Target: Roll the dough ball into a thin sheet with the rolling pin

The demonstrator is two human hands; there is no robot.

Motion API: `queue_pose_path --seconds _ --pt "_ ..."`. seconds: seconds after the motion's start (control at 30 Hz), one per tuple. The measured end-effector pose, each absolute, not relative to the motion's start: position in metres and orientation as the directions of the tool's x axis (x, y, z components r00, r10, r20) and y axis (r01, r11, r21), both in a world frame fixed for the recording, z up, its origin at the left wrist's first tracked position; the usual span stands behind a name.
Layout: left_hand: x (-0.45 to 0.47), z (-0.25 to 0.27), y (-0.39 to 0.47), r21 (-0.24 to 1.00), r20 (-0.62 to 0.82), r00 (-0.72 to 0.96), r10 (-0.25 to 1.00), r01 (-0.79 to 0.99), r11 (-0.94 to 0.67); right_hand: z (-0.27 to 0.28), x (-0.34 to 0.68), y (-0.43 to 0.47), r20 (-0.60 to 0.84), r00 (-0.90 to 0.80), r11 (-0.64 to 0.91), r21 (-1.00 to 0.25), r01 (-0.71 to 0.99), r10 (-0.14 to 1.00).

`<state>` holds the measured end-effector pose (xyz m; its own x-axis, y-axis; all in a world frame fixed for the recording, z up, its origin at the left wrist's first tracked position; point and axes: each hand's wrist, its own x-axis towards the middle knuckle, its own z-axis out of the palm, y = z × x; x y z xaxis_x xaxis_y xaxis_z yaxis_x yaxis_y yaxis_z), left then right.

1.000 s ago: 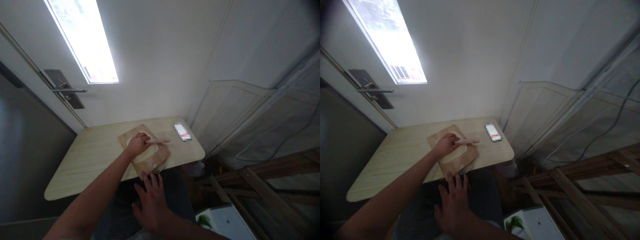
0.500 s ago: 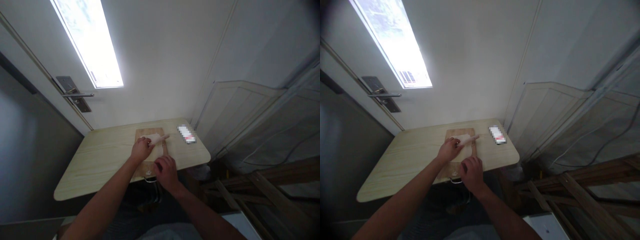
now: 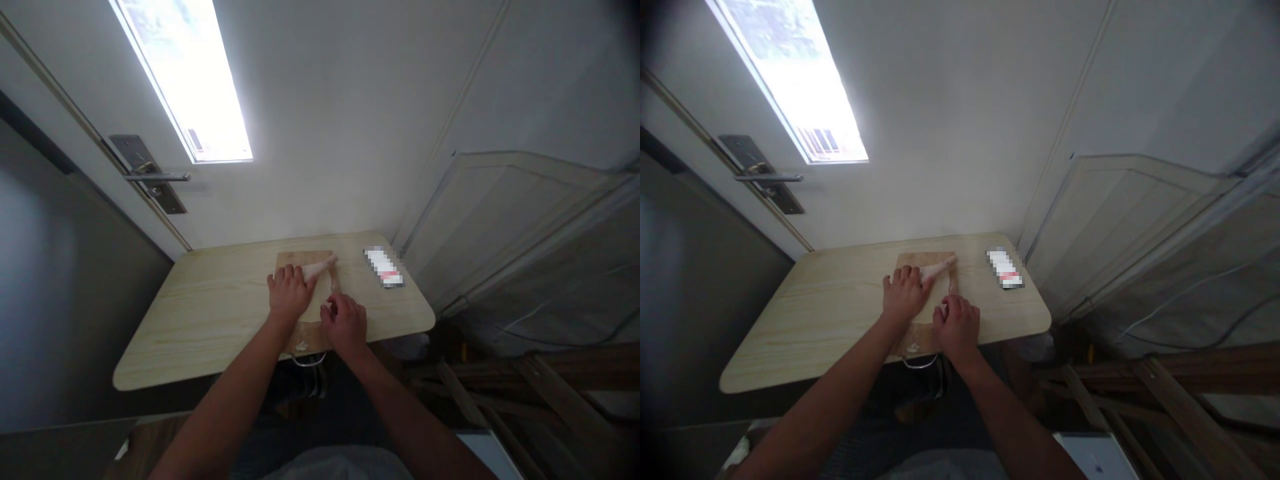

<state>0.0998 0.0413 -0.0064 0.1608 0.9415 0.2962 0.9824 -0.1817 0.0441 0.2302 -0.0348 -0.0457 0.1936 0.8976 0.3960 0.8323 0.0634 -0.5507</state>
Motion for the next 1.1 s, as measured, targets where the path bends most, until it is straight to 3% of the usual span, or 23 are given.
queue_pose_path --seconds 0.27,0.63,0.83,0.97,1.1 --pt "0.09 -0.013 0.053 0.081 0.294 0.236 0.926 0.959 -0.27 -0.055 0.207 -0.055 0.467 0.233 0.047 -0.514 0.857 0.853" --pt "0.073 -0.012 0.102 0.099 0.164 0.211 0.964 0.968 -0.229 -0.057 0.209 -0.058 0.457 0.109 0.086 -0.385 0.919 0.883" --pt "0.063 -0.006 0.13 0.062 0.17 0.241 0.956 0.965 -0.254 -0.061 0.207 -0.057 0.457 0.09 0.091 -0.358 0.929 0.885" --pt "0.071 -0.005 0.121 0.082 0.192 0.195 0.962 0.973 -0.214 -0.059 0.208 -0.058 0.459 0.082 0.093 -0.347 0.933 0.885" --pt "0.094 -0.008 0.082 0.142 0.195 0.254 0.947 0.949 -0.283 -0.057 0.208 -0.059 0.462 0.069 0.1 -0.332 0.938 0.884"
